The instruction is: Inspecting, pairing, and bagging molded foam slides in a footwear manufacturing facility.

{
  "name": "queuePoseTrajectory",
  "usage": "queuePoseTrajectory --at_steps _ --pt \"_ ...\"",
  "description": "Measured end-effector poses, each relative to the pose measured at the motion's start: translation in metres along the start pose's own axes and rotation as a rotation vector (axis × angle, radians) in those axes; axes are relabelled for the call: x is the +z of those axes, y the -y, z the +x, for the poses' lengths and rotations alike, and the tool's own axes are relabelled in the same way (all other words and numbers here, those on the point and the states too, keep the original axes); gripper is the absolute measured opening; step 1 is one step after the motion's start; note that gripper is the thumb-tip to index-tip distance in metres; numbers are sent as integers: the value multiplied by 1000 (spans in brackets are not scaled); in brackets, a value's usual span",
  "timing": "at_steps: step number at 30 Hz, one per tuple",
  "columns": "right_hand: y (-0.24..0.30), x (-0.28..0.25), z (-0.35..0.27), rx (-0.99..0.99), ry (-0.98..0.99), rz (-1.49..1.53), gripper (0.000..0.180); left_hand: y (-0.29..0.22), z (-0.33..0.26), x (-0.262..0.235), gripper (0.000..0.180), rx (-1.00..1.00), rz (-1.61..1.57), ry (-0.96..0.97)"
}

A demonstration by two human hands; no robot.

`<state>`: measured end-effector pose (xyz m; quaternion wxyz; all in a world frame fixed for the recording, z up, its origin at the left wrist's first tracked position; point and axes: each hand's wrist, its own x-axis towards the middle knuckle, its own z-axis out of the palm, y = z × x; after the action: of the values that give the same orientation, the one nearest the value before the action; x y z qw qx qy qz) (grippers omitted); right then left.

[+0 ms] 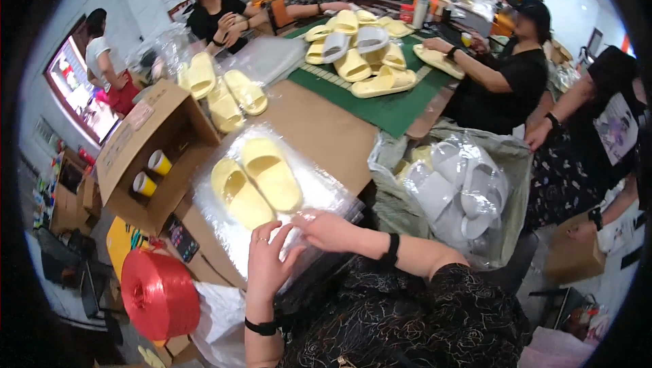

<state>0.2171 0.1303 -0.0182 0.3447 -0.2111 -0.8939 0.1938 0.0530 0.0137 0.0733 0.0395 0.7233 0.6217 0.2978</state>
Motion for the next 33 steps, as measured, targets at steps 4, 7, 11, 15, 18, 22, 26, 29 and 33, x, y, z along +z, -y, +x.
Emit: queuePoseTrajectory --at_steps 4,7,11,15,18,22,26,29,33 --pt "15 -74 -33 -5 102 98 20 -16 16 10 44 104 -33 -21" --pt "15 -105 -55 115 71 17 16 -22 19 25 44 176 -8 14" --pt "2 -123 -95 461 364 27 23 -12 15 52 49 187 40 74" --pt "-15 -120 -150 629 700 -10 32 9 3 77 53 97 66 148" --pt "-38 -103 -183 712 981 -207 46 27 -8 88 56 54 2 179" --pt "-66 -82 -210 904 1132 -250 60 34 -8 95 59 45 -12 167" --pt "-67 -61 -229 981 973 -134 62 34 -10 99 59 35 -38 146" --pt "-59 -69 -227 1071 903 -66 55 35 -11 101 58 0 -54 145" --pt "-39 -76 -209 1104 950 -144 54 35 -12 102 56 -20 -64 115"
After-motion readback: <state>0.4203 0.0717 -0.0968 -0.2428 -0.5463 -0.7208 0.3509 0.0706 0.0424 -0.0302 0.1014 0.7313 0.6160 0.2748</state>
